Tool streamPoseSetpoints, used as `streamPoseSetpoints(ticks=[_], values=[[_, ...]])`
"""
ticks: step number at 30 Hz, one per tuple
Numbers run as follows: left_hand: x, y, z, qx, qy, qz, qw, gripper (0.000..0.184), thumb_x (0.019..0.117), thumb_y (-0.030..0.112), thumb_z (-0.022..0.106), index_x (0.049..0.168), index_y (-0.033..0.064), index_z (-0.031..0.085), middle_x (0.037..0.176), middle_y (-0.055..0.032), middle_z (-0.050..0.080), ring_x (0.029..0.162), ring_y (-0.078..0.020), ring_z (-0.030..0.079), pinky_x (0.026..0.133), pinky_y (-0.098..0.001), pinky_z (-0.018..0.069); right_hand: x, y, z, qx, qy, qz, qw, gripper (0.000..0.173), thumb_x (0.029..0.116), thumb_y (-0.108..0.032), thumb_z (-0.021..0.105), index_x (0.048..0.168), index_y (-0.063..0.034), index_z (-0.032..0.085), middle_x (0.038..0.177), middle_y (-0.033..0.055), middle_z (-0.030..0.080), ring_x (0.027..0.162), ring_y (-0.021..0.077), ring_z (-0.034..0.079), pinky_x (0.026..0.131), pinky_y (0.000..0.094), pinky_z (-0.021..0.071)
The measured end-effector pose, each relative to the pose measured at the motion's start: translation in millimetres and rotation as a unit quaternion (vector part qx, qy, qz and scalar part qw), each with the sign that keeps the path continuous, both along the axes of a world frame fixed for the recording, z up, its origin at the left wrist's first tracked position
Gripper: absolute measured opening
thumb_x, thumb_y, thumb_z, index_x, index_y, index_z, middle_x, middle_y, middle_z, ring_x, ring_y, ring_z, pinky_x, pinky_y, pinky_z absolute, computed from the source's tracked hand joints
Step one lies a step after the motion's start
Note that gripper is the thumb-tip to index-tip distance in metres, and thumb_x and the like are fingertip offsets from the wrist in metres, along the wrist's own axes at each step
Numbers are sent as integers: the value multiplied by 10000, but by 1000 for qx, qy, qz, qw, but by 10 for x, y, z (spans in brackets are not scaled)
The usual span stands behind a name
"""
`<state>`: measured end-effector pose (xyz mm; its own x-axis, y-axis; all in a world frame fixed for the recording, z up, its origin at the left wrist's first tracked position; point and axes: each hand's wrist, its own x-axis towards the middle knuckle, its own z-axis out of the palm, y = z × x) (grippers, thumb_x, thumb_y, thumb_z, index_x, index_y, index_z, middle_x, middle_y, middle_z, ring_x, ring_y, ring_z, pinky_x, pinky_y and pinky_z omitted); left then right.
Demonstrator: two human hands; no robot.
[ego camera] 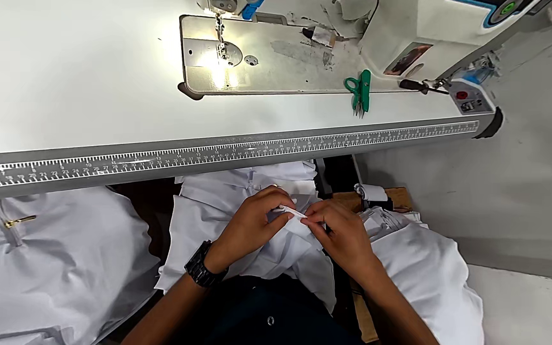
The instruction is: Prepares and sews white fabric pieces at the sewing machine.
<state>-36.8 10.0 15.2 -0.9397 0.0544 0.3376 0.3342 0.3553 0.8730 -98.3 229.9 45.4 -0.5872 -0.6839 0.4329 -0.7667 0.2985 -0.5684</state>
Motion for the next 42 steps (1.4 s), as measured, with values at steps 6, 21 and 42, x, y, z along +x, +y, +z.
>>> streamPoseSetpoints(ticks=[6,21,42], values=[[238,118,-55,47,44,100,993,83,913,42,709,989,56,741,1070,-33,694,982,-110,685,850,-263,610,123,-16,-180,12,113,-73,991,131,959,-215,723,987,-96,770,891,39,691,865,164,665,747,289,568],[483,281,-103,386,-109,94,911,255,859,-44,731,1056,116,704,1121,-62,701,969,-139,682,820,-280,592,86,-115,-425,-132,-3,26,991,76,965,-124,704,951,-65,750,1171,64,734,1249,237,628,1100,428,497],[333,84,171,332,-160,4,930,77,917,-29,647,947,2,584,1005,-94,705,849,-111,663,740,-295,562,97,-73,-400,-97,99,37,990,106,1001,-173,653,981,-97,726,1120,59,737,1203,241,653,1055,438,525]])
